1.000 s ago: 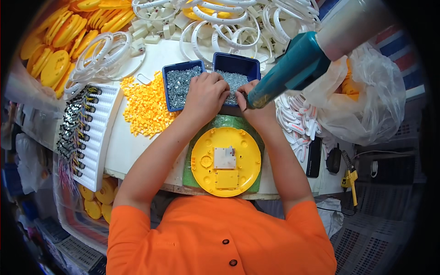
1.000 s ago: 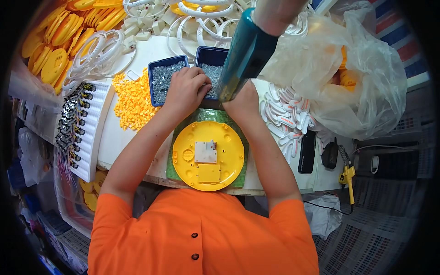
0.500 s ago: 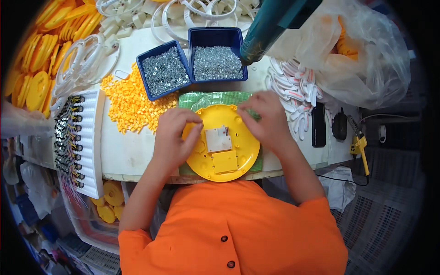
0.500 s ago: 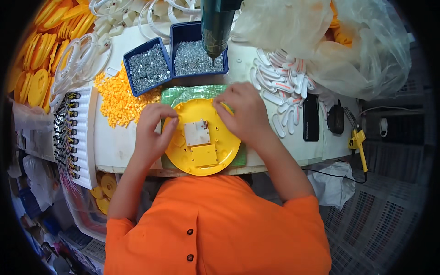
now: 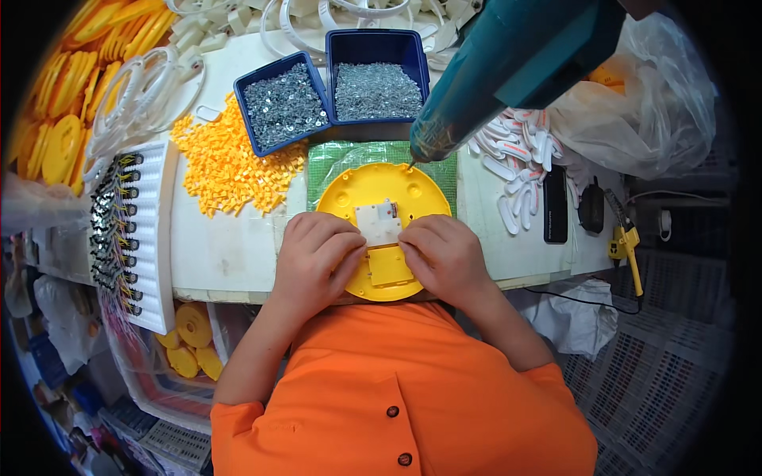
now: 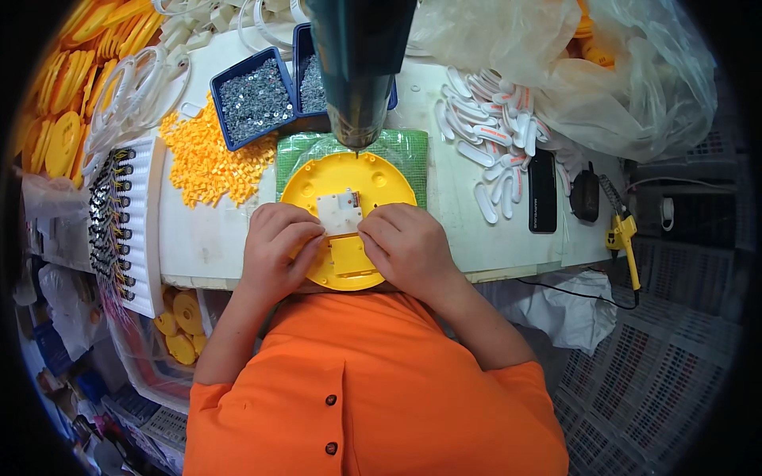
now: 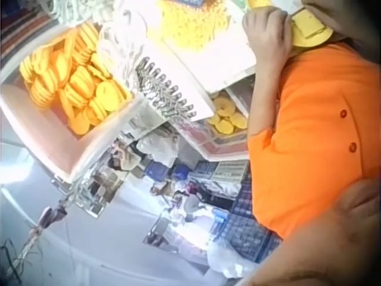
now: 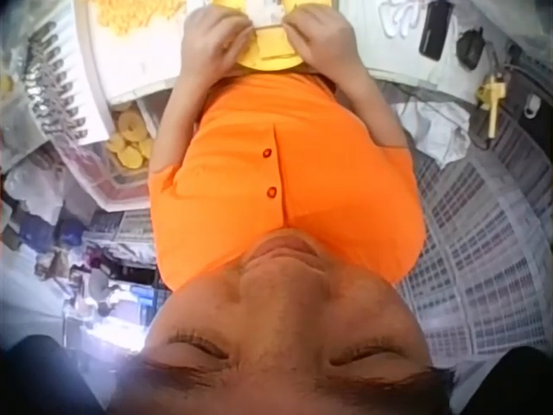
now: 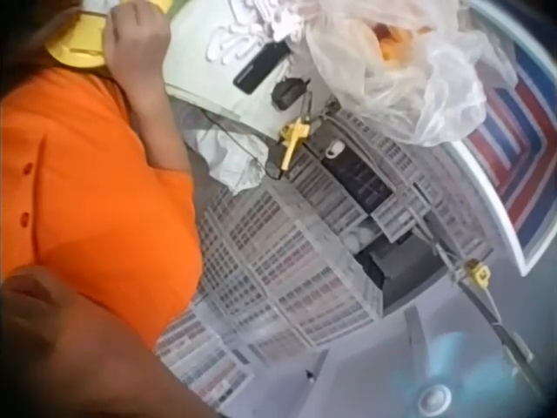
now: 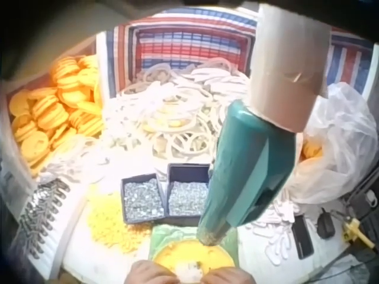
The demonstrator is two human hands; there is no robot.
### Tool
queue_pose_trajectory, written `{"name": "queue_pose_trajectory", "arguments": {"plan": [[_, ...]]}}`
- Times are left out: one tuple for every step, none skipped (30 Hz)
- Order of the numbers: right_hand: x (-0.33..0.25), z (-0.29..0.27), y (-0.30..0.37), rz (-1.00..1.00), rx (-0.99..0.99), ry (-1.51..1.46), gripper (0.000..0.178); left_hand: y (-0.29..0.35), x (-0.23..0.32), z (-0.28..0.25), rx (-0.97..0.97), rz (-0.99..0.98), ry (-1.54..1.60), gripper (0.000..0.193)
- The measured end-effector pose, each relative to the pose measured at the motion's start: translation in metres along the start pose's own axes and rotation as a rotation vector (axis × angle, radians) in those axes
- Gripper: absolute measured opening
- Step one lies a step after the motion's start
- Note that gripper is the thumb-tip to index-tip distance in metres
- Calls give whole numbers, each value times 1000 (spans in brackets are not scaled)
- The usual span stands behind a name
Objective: Assembling toy components using a hot glue gun and an electric screwdriver at a factory workbench.
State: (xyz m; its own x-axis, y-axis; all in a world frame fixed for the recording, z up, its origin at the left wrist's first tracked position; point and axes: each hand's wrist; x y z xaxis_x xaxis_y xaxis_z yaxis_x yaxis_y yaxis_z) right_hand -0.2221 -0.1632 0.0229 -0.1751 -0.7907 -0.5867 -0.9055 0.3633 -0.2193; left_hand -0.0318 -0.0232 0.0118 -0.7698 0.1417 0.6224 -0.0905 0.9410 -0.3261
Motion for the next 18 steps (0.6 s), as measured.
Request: {"name": "queue_pose_trajectory", "arguments": {"plan": [[0, -1, -1, -14, -15, 31, 12, 1, 0, 0, -8, 3, -20, 16], [0, -2, -1, -28, -30, 63, 12, 1, -1, 0, -7, 1, -21, 16], [0, -4, -2, -30, -31, 62, 12, 2, -2, 0, -9, 7, -28, 17], [2, -5, -2, -28, -32, 53, 12, 3, -2, 0, -12, 12, -36, 18], [4, -7, -3, -24, -32, 44, 12, 3, -2, -1, -13, 12, -35, 18], [4, -9, -4, -24, -33, 44, 12, 2, -1, -1, -19, 17, -45, 18], [4, -12, -7, -19, -28, 22, 13, 2, -1, -2, -25, 23, -55, 19], [4, -16, -9, -14, -23, 0, 14, 2, -1, -2, -26, 22, -56, 19], [4, -19, -13, -14, -21, -2, 14, 2, -2, -2, -32, 25, -74, 19], [5, -22, -17, -17, 29, -13, 14, 3, -2, -3, -37, 28, -92, 20], [5, -26, -21, -17, 81, -21, 15, 2, -1, -4, -40, 33, -92, 20], [6, -30, -25, -14, 87, -19, 15, 2, 1, -6, -43, 25, -95, 27], [7, -33, -29, -11, 161, -48, 14, 1, 3, -10, -47, 18, -99, 35], [9, -38, -32, 4, 244, -69, 14, 1, 3, -14, -58, 38, -94, 35], [10, -43, -37, -10, 279, -68, 13, 4, 5, -20, 84, 62, 9, 36], [10, -47, -44, 4, 294, -61, 13, 7, 10, -28, 223, 82, 114, 38], [10, -51, -48, 31, 314, -116, 15, 3, 23, -44, 361, 175, 154, 31], [8, -56, -52, 49, 331, -178, 16, 0, 42, -61, 351, 185, 158, 31]]}}
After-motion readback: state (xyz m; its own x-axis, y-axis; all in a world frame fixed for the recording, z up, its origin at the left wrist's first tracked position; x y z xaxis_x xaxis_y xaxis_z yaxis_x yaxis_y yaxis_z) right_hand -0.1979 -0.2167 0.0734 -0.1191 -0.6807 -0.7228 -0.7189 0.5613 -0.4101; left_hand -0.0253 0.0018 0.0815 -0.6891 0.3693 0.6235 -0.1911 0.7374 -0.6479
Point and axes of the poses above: each hand's wrist, its own y-axis away from the middle knuckle, its own z-axis out of the palm, x = y × z, and after that the axes turned 9 degrees about -x, right-handed
